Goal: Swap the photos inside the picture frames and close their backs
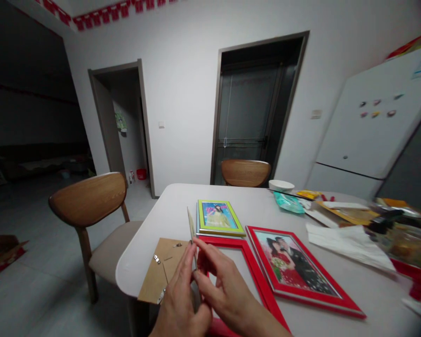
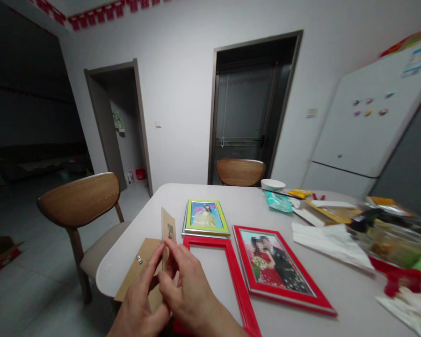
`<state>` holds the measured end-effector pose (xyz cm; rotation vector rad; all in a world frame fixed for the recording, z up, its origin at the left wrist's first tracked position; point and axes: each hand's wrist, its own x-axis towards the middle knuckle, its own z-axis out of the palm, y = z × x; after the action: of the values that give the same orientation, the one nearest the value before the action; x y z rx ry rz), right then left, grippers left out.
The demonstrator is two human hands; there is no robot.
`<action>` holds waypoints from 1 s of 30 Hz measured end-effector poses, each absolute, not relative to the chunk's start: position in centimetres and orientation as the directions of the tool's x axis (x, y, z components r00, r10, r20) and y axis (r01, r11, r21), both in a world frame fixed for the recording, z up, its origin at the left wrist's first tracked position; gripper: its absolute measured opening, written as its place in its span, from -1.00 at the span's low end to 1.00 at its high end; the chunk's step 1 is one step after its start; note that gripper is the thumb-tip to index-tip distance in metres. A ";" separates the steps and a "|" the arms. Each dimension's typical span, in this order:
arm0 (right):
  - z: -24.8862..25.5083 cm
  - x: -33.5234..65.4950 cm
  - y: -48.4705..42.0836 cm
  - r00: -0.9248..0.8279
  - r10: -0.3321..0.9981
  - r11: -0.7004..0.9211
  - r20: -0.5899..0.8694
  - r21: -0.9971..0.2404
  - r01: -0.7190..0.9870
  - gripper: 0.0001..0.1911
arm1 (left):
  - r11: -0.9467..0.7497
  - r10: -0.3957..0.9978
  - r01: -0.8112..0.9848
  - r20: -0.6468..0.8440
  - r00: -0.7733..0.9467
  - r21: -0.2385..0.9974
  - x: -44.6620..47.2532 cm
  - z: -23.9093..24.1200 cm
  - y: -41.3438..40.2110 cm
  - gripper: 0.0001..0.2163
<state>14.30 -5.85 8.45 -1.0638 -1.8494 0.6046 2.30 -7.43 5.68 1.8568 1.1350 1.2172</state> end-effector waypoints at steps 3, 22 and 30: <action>8.2 14.3 -6.3 -0.299 0.824 0.566 0.480 -0.713 0.413 -0.50 | -0.346 0.937 0.054 0.341 0.077 0.937 2.5 5.4 -7.0 -0.45; 2.3 21.6 -3.8 0.012 0.994 -0.108 -0.108 -0.993 -0.038 -0.42 | 0.083 0.976 -0.386 0.004 0.219 0.919 5.1 2.9 -5.0 -0.39; 1.6 24.8 -3.2 0.043 0.977 -0.207 -0.207 -0.978 0.009 -0.52 | -0.203 0.955 0.473 0.066 0.289 0.857 3.6 0.1 -5.8 -0.41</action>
<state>24.75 -3.21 1.64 -1.3907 -1.0814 1.3227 3.64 -5.76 0.05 1.8069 1.2891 0.8112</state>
